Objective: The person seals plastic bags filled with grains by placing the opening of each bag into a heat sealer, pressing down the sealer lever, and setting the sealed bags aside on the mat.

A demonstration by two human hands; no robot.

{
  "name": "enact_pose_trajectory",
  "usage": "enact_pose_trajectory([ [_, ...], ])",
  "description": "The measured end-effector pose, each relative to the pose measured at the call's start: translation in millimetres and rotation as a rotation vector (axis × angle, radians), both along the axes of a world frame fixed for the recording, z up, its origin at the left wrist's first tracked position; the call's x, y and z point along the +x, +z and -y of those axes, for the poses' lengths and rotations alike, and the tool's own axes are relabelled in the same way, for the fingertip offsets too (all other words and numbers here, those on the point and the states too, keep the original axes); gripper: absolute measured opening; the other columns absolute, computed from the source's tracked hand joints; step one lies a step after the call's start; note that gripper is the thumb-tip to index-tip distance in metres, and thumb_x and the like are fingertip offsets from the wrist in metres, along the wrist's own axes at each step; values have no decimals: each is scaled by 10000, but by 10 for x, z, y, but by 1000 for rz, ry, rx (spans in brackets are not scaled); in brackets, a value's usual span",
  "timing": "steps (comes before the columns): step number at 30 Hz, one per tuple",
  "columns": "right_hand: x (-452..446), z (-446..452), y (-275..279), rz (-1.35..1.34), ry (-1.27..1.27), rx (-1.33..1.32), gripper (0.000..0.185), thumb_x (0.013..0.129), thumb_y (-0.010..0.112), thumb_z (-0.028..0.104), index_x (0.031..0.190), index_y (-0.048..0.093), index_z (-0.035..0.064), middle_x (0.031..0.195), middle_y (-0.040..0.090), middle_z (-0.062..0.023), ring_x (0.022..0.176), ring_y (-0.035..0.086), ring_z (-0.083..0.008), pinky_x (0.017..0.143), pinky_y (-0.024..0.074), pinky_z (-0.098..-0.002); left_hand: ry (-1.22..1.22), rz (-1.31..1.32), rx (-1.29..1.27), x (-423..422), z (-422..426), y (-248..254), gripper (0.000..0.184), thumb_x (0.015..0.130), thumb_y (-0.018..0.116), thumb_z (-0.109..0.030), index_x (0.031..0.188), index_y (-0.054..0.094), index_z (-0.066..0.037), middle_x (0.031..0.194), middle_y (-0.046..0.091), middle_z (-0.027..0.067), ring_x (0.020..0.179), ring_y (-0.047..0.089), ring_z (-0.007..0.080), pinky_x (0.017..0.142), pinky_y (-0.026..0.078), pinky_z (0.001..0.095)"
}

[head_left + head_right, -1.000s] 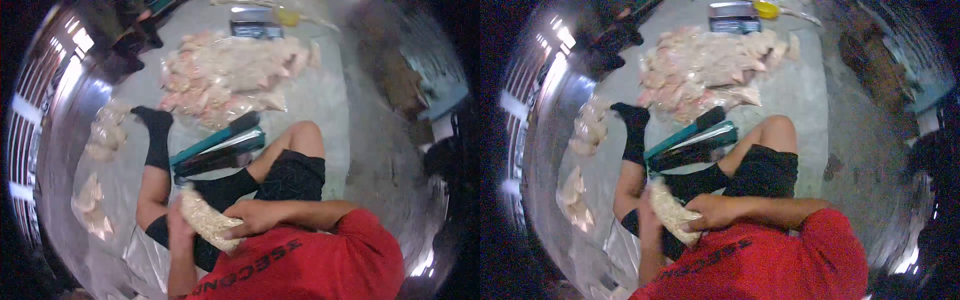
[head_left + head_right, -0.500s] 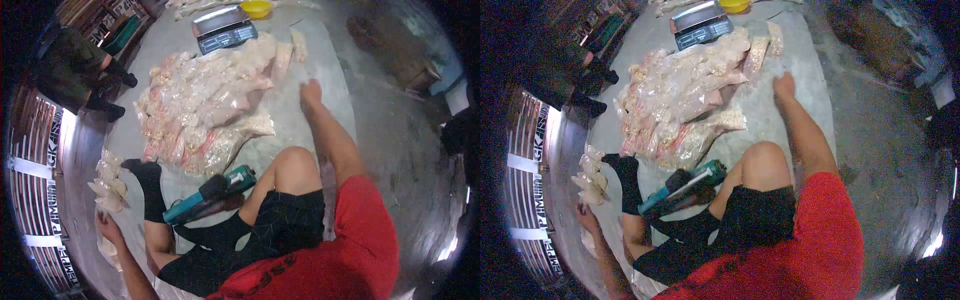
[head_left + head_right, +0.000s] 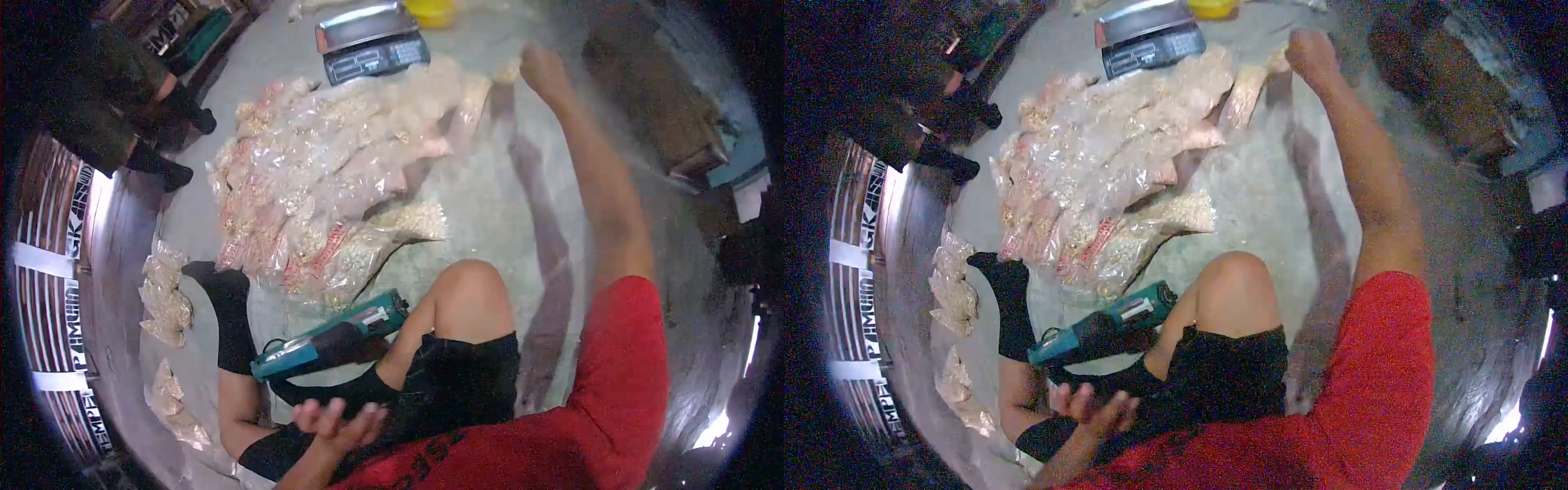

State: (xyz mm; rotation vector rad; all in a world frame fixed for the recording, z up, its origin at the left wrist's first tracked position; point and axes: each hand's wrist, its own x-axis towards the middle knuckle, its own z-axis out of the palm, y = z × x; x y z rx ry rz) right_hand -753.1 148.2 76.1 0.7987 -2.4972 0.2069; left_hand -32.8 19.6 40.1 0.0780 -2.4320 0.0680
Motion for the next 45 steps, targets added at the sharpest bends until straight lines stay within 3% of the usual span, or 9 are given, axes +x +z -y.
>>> enact_pose_trajectory([
  [3,558,61,1149,217,117,142,136,858,573,91,811,637,-19,672,634,-174,545,638,-302,516,507,-425,-216,-305,42,-649,-240,285,259,816,746,-410,1064,708,-346,1207,620,0,1278,437,309,1094,265,522],
  [7,2087,87,2403,587,285,141,99,852,609,25,877,674,-46,656,619,-75,512,595,-166,452,490,-343,-538,-226,410,-1159,-392,794,417,781,810,-274,1162,682,-164,1220,654,56,1188,547,321,1057,359,482],
  [11,3789,-123,2892,681,575,123,162,905,618,119,963,715,3,683,669,-77,496,614,-151,487,520,-335,-254,-408,728,-1144,-672,931,593,787,818,-224,1300,568,-63,1239,634,122,1173,587,360,1047,421,525],
  [17,5345,-256,1835,945,1054,159,190,955,610,118,1075,702,3,760,677,-66,629,623,-131,587,527,-318,-262,356,1138,321,-386,238,751,792,844,-326,1404,483,-84,1280,620,164,1176,617,293,986,510,406],
  [23,6098,-27,836,1555,922,214,288,1013,587,172,1252,628,17,934,667,-49,795,631,-136,698,524,-332,-3,-49,1013,1165,-490,238,257,919,721,-187,1136,677,-56,1045,704,134,935,689,291,828,547,371],
  [25,6195,-84,545,1598,979,-257,360,998,636,185,1313,588,19,1050,640,-28,925,616,-133,826,519,-308,66,-258,987,1225,-474,206,135,947,679,-156,1024,719,-52,962,714,130,894,702,301,795,547,367],
  [28,6307,31,145,1535,1177,-420,396,939,725,170,1293,600,46,1067,653,-31,1000,617,-119,877,508,-300,200,-197,1033,1282,-508,332,121,964,649,-117,1037,705,-38,952,716,143,858,709,285,765,548,345],
  [34,6608,-60,20,1568,718,-684,146,895,773,142,974,720,31,847,711,-10,784,654,-103,731,536,-256,340,-428,1544,1249,-480,435,173,1005,640,-138,1091,685,5,893,716,75,802,698,138,734,558,269],
  [45,6303,177,5,1603,710,-709,200,992,657,159,1103,701,-2,913,702,-44,803,645,-123,763,530,-277,269,-309,1504,923,-259,495,276,1063,539,-228,1115,650,20,907,706,79,811,673,130,755,551,284],
])
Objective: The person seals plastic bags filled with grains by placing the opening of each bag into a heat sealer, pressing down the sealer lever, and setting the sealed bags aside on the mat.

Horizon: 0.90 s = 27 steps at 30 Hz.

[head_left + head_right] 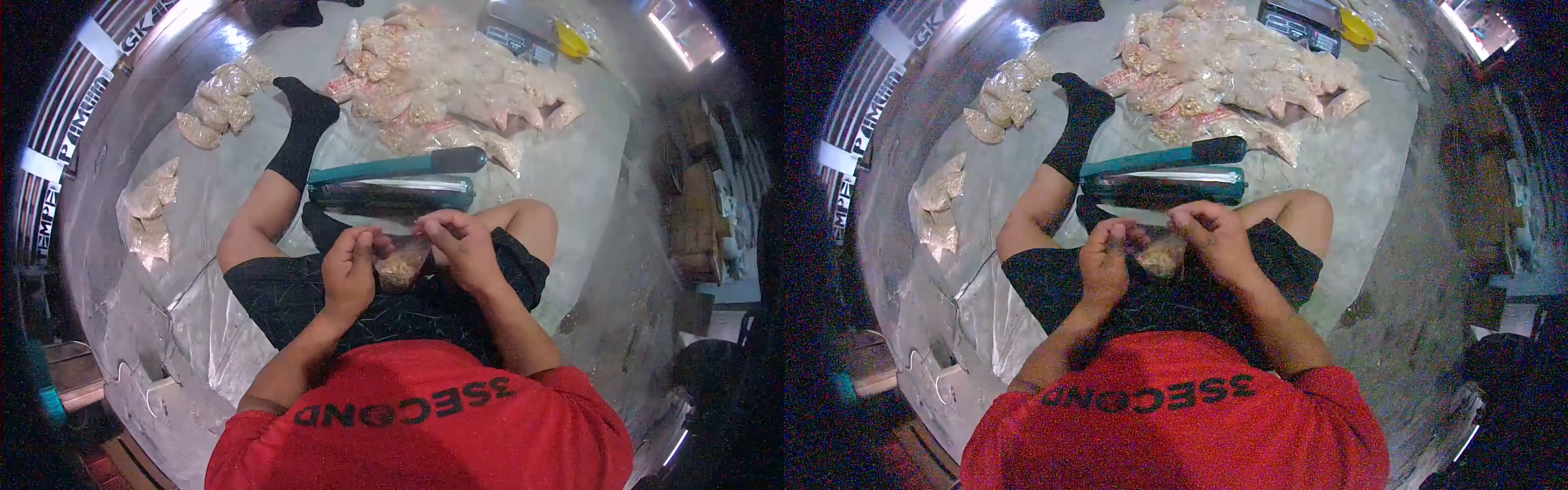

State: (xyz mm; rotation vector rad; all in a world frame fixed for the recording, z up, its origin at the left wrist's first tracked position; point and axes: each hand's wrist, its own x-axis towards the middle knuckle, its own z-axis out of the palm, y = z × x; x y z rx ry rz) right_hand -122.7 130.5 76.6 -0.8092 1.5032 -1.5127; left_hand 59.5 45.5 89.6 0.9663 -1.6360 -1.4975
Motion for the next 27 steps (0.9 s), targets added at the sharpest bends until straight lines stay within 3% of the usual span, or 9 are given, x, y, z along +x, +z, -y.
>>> enact_pose_trajectory([
  [5,-24,49,289,-165,-131,83,221,985,671,207,1047,729,2,863,735,-54,770,678,-130,744,545,-273,108,-66,113,-116,27,-74,257,1057,548,-222,1090,645,14,891,693,85,792,683,145,721,561,290],
  [12,-60,169,-39,-89,-237,-1,248,984,662,235,981,739,-1,807,730,-52,738,679,-125,701,547,-283,54,24,374,-295,260,-172,246,1014,600,-221,1058,638,18,848,670,87,743,692,174,657,571,301],
  [14,-102,105,-211,-116,-132,229,350,1032,594,306,971,684,-26,815,693,-46,713,622,-107,610,515,-245,34,6,410,-387,369,-252,237,1004,608,-215,1051,638,15,837,664,86,725,683,177,637,569,305],
  [15,-100,153,-365,-35,-193,193,321,1028,600,294,958,681,-8,809,686,-44,686,605,-110,568,503,-245,37,37,454,-441,397,-267,224,1000,606,-203,1048,637,14,829,660,90,707,673,182,622,566,309],
  [18,-129,381,-839,-72,-353,173,324,991,638,286,884,726,-7,761,730,-98,698,669,-156,644,521,-351,64,74,564,-610,535,-501,213,988,592,-191,1048,644,6,831,658,88,688,657,189,603,560,330],
  [19,-136,473,-919,-227,-388,223,312,986,638,268,859,727,-3,764,728,-127,664,666,-200,619,505,-390,97,74,627,-683,606,-667,216,979,581,-192,1051,650,0,841,662,83,686,650,192,598,556,347],
  [22,-208,644,-930,-205,-321,401,296,961,659,271,864,740,4,788,730,-160,703,694,-261,652,520,-410,42,-1,725,-770,911,-1340,205,978,600,-171,1007,646,26,831,653,97,692,652,205,572,543,362],
  [23,-255,708,-1475,-280,-396,330,301,961,631,227,913,725,-55,771,719,-153,693,652,-192,647,504,-359,40,-1,729,-797,904,-1301,205,978,600,-171,1007,646,26,831,653,97,692,652,205,572,543,362],
  [27,-274,788,-1376,-404,-476,386,306,940,627,241,890,729,-43,781,721,-169,678,657,-217,663,502,-386,71,-41,788,-817,841,-1323,207,983,591,-184,986,660,12,859,670,90,731,646,198,633,529,355],
])
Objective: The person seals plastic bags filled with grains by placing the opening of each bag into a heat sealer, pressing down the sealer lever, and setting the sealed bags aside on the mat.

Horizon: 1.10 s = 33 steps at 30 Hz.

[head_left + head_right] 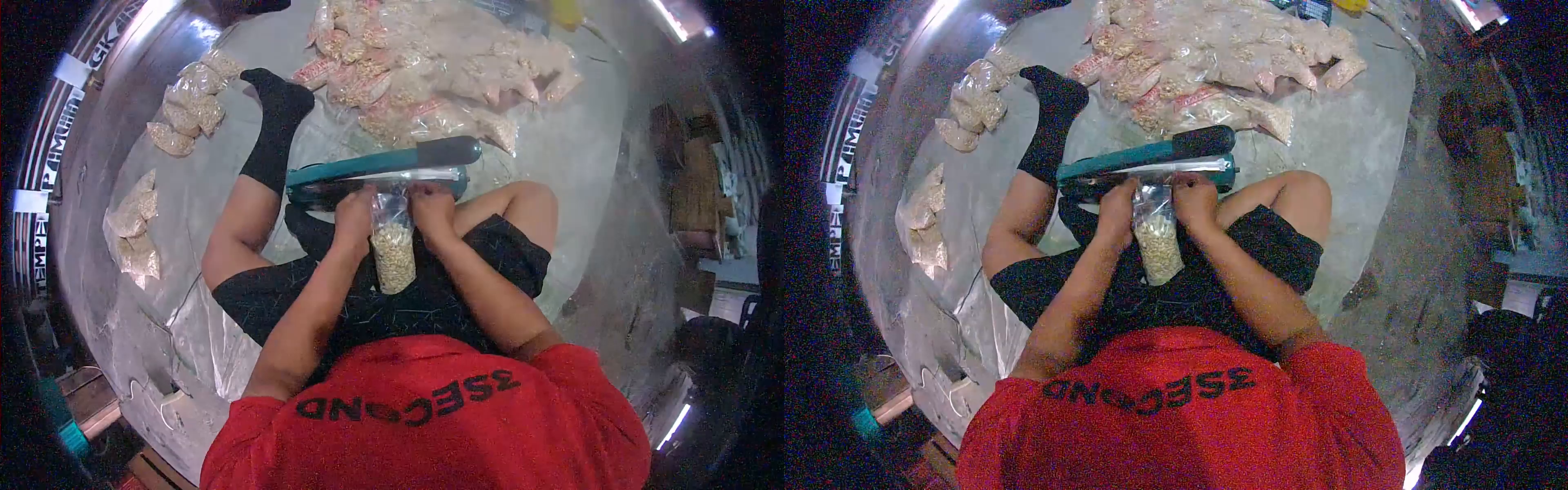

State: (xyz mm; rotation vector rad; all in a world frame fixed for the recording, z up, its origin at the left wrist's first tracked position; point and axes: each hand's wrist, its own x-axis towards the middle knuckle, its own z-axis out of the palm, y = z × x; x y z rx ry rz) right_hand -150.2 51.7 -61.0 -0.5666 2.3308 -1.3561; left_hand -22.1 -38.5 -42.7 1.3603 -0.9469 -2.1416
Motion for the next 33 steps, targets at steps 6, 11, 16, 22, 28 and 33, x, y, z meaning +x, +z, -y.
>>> enact_pose_trajectory([
  [6,-3,66,-108,84,10,30,249,885,722,282,900,760,37,897,751,-159,825,720,-315,769,544,-402,99,109,-289,3,-166,-162,247,1000,574,-193,984,701,19,884,703,83,776,647,161,720,517,321],
  [11,-59,40,16,72,30,45,284,955,642,251,844,741,10,711,701,-92,663,621,-182,636,474,-348,-14,256,-407,-49,-55,-373,268,971,591,-188,1011,704,52,866,715,123,771,641,193,729,494,341],
  [16,-154,-182,49,198,-7,-49,232,952,668,232,985,701,5,865,709,-111,763,634,-195,684,498,-355,-10,365,-457,-58,-92,-240,296,964,595,-226,984,710,46,885,722,173,795,670,250,761,499,372],
  [22,-159,-274,1137,-440,-249,-596,155,946,660,153,1047,622,41,951,641,-80,914,598,-209,842,479,-349,-70,466,-561,-48,-120,-108,296,971,596,-238,986,712,34,881,715,189,796,673,276,776,503,397],
  [28,-497,117,1611,-901,320,-189,232,927,679,266,1039,672,63,982,665,-122,949,620,-331,1010,382,-470,-30,450,-562,-27,-83,-297,312,977,595,-247,938,696,45,817,696,195,739,646,269,703,479,408],
  [33,-503,123,1213,-895,327,50,246,935,647,312,1001,720,86,970,705,-113,989,645,-319,1033,349,-525,6,336,-480,-13,-107,-249,288,969,599,-226,921,684,46,793,689,179,734,642,229,693,485,399],
])
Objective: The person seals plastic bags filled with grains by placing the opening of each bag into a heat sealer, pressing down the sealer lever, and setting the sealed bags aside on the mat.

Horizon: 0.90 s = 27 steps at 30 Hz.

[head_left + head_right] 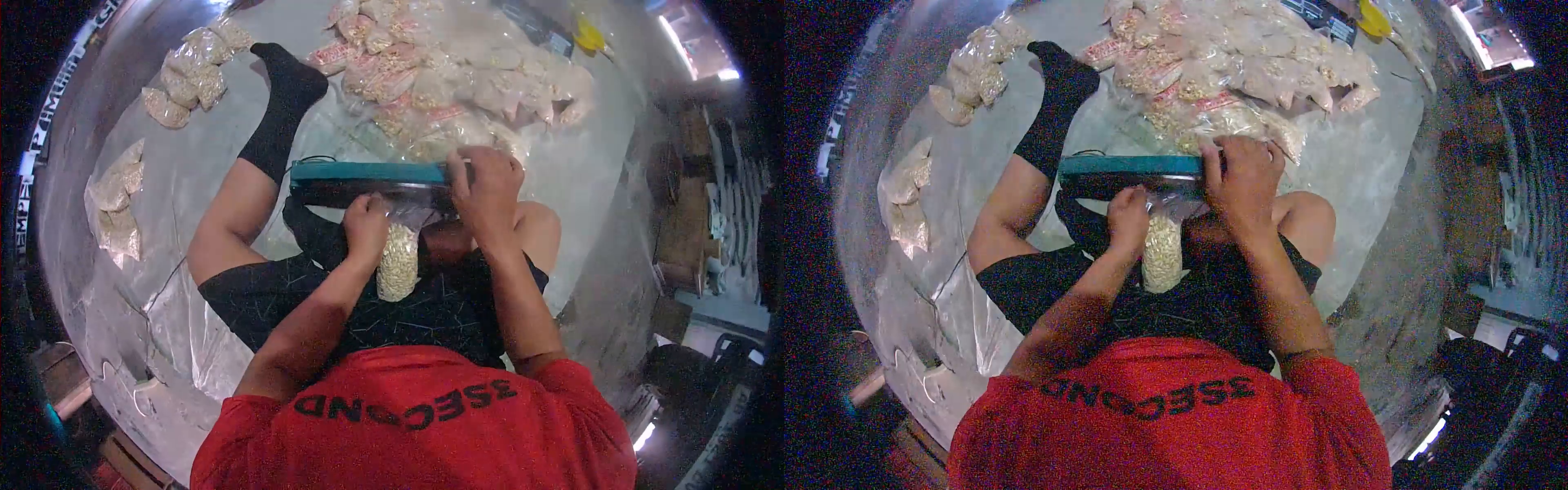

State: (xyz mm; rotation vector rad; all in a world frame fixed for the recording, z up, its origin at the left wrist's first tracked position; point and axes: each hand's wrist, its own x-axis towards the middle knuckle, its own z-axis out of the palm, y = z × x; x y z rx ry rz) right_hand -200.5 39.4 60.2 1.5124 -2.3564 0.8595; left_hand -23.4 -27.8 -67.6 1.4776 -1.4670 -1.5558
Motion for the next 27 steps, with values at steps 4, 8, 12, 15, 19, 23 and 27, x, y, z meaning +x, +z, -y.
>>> enact_pose_trajectory([
  [4,-83,-25,-277,-7,-43,160,251,951,619,313,1011,721,92,999,705,-111,1004,643,-320,1022,363,-546,1,-3,-85,-50,-19,-5,271,968,584,-204,932,688,44,808,696,166,736,647,224,709,498,387],
  [8,-153,-9,-672,-52,-53,242,312,985,548,351,1017,722,94,1029,697,-122,1029,636,-334,1014,375,-577,74,-50,-19,-62,-16,-148,243,966,569,-175,960,698,30,858,713,153,780,664,225,742,512,370],
  [12,-163,50,-663,26,-10,286,363,990,525,390,1090,705,91,1109,680,-142,1094,612,-360,1034,356,-608,31,25,-16,-31,-8,15,232,956,541,-144,1000,700,20,886,716,163,812,667,228,769,511,373],
  [15,-207,27,-556,19,20,508,501,982,523,451,1314,606,84,1359,565,-194,1272,504,-410,1053,326,-630,53,-71,106,-46,-2,-55,245,952,521,-141,1018,694,19,880,707,174,805,666,228,763,509,374],
  [19,-344,76,-393,113,170,801,881,847,602,680,1493,421,109,1553,333,-232,1420,306,-479,1114,222,-695,11,4,58,-30,31,99,214,967,534,-126,1013,687,16,872,706,132,796,645,199,762,506,359],
  [23,-459,195,-289,217,284,1031,1166,693,716,764,1572,276,135,1607,194,-275,1456,206,-542,1140,162,-726,97,-96,231,-46,-20,34,239,1016,536,-167,1001,681,22,884,709,98,817,618,148,773,507,340],
  [27,-509,322,-244,205,362,1129,1229,673,786,701,1558,228,57,1572,178,-329,1457,173,-546,1169,188,-655,65,-117,262,-29,15,80,230,1018,540,-166,1009,685,13,903,711,81,841,627,144,798,511,325],
])
